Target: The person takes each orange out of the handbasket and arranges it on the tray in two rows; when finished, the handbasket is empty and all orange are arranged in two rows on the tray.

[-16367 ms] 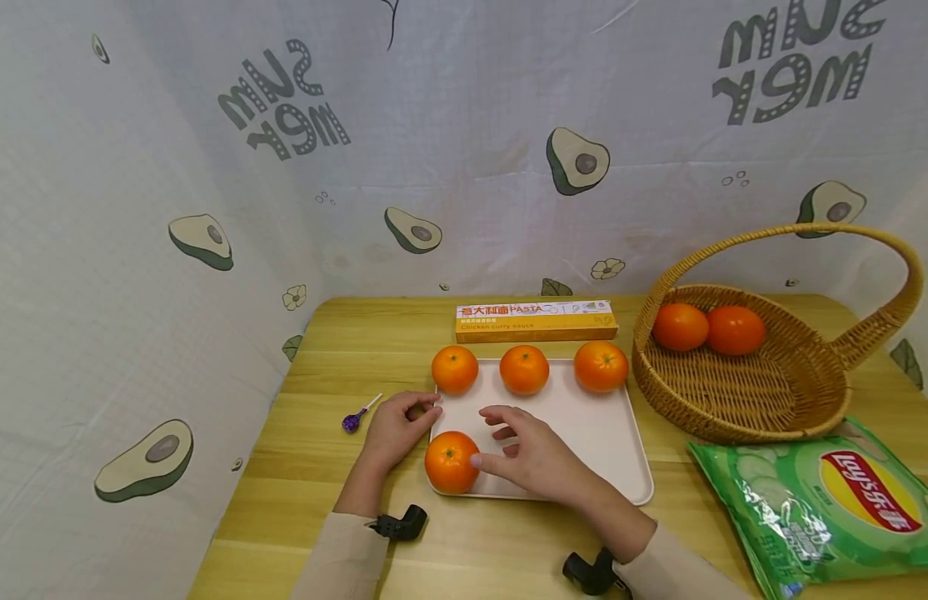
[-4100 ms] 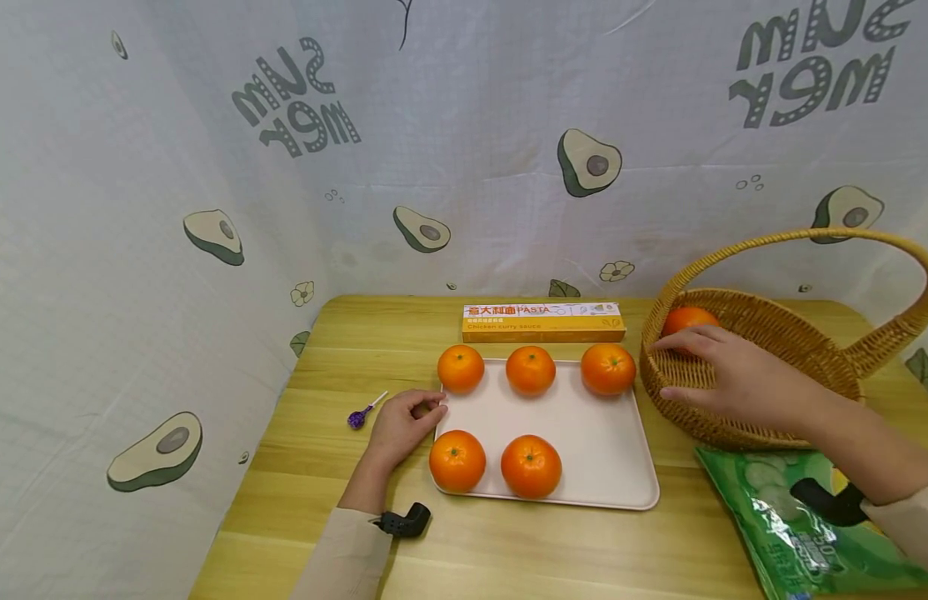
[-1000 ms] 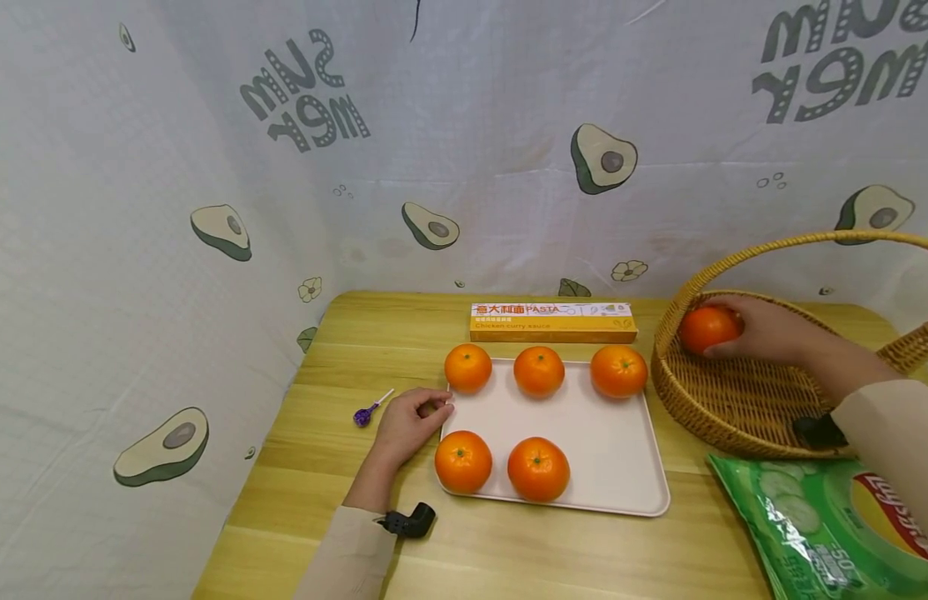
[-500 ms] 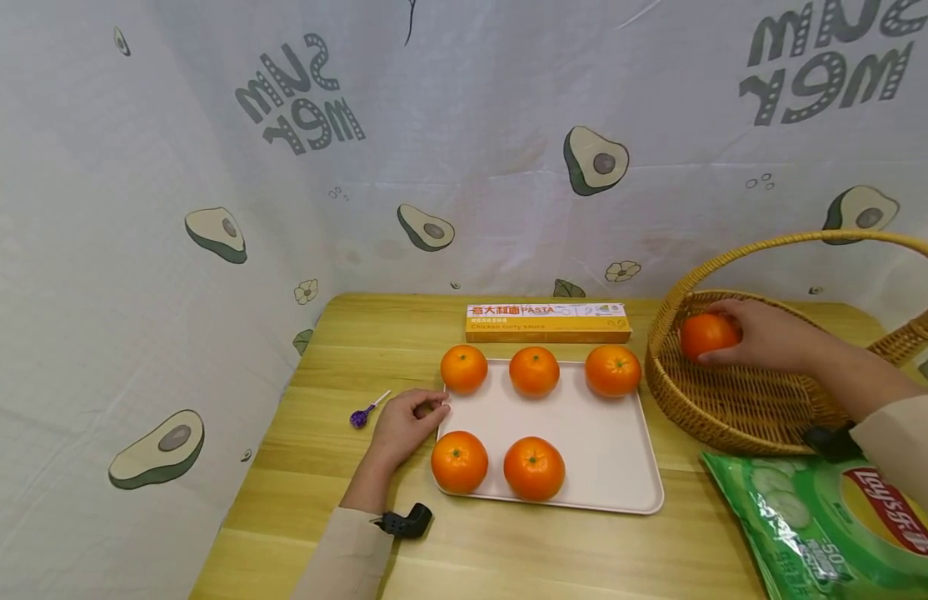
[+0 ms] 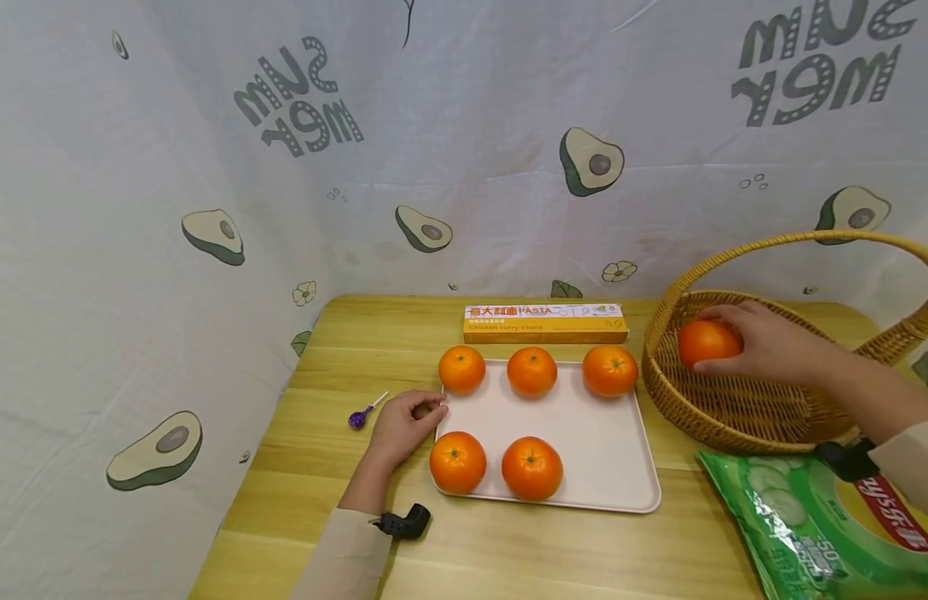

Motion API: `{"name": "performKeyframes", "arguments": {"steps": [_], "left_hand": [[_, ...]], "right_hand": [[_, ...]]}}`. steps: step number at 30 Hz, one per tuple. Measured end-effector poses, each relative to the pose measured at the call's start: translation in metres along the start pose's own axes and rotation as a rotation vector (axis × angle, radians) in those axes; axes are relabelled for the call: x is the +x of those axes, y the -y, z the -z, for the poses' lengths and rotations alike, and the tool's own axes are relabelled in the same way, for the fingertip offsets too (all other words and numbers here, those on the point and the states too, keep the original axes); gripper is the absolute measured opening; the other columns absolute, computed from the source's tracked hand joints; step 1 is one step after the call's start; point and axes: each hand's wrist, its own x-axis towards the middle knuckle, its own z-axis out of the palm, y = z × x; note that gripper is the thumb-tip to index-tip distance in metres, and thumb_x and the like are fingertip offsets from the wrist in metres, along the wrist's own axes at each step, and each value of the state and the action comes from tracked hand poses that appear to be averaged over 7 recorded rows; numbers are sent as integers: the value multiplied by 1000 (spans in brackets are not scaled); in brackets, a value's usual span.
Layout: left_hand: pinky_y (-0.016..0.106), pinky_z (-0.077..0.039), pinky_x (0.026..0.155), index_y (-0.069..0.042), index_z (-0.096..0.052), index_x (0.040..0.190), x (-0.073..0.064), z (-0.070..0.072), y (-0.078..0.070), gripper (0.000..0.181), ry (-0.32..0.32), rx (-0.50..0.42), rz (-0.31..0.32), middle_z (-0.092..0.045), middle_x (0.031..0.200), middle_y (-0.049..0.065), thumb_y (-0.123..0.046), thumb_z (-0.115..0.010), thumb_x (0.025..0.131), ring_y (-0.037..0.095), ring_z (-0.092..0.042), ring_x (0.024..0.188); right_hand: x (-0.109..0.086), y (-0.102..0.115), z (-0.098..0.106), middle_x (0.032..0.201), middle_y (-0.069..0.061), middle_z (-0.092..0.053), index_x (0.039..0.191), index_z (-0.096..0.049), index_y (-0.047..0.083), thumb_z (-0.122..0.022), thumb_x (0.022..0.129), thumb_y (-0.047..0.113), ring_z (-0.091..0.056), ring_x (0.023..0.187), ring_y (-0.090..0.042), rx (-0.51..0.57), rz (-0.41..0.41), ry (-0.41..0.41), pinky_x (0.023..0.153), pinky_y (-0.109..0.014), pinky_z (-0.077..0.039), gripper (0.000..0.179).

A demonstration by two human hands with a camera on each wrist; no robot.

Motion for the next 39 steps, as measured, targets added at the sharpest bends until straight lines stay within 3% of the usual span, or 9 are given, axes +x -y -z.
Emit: {"name": "performKeyframes", "arguments": {"steps": [4,12,17,23,26,32,39], "left_hand": [[21,-48,70,-20,-79,110,0,-1,1,20,0,3,2,-71,94,-4,-27,-77,92,9,-57,78],[22,-47,70,-20,-79,110,0,-2,1,20,-4,8,3,-71,94,-3,-27,-77,92,10,-56,77],[21,-47,70,-20,-79,110,0,-1,2,19,-6,1,-3,-71,94,-3,-27,-77,92,9,-56,77],[22,-48,69,-19,-79,110,0,-1,2,20,-6,2,-14,-72,94,-3,-27,-77,92,9,-57,77],[22,-48,69,-19,-79,111,0,-1,2,21,-3,9,-11,-72,95,-4,-28,-77,92,9,-57,77],[22,-48,70,-20,-79,110,0,-1,1,20,-5,9,3,-71,94,-4,-28,-77,92,10,-57,78],[22,-47,69,-19,-79,111,-1,-1,0,22,-2,9,4,-71,95,-3,-29,-77,92,10,-56,77]], "right_hand": [[-5,4,-1,133,-41,-44,141,-48,-6,-83,81,53,-59,104,-51,-14,23,-23,79,-64,-54,91],[-13,10,-8,126,-28,-62,143,-51,1,-83,79,54,-62,103,-40,-38,73,-65,79,-56,-54,89],[-21,14,-10,124,-33,-57,140,-54,2,-86,78,51,-60,102,-43,-41,87,-104,79,-61,-54,86],[-28,22,-12,122,-30,-49,139,-55,8,-88,75,50,-60,95,-39,7,62,-125,70,-50,-54,83],[-31,25,-13,124,-31,-47,142,-53,8,-89,73,51,-60,95,-41,27,51,-136,68,-52,-55,89],[-36,33,-17,127,-30,-44,145,-46,5,-90,71,54,-60,98,-44,42,47,-156,72,-59,-56,99],[-43,46,-23,127,-26,-45,137,-51,-1,-94,68,48,-59,100,-42,68,90,-219,76,-61,-56,95]]}}
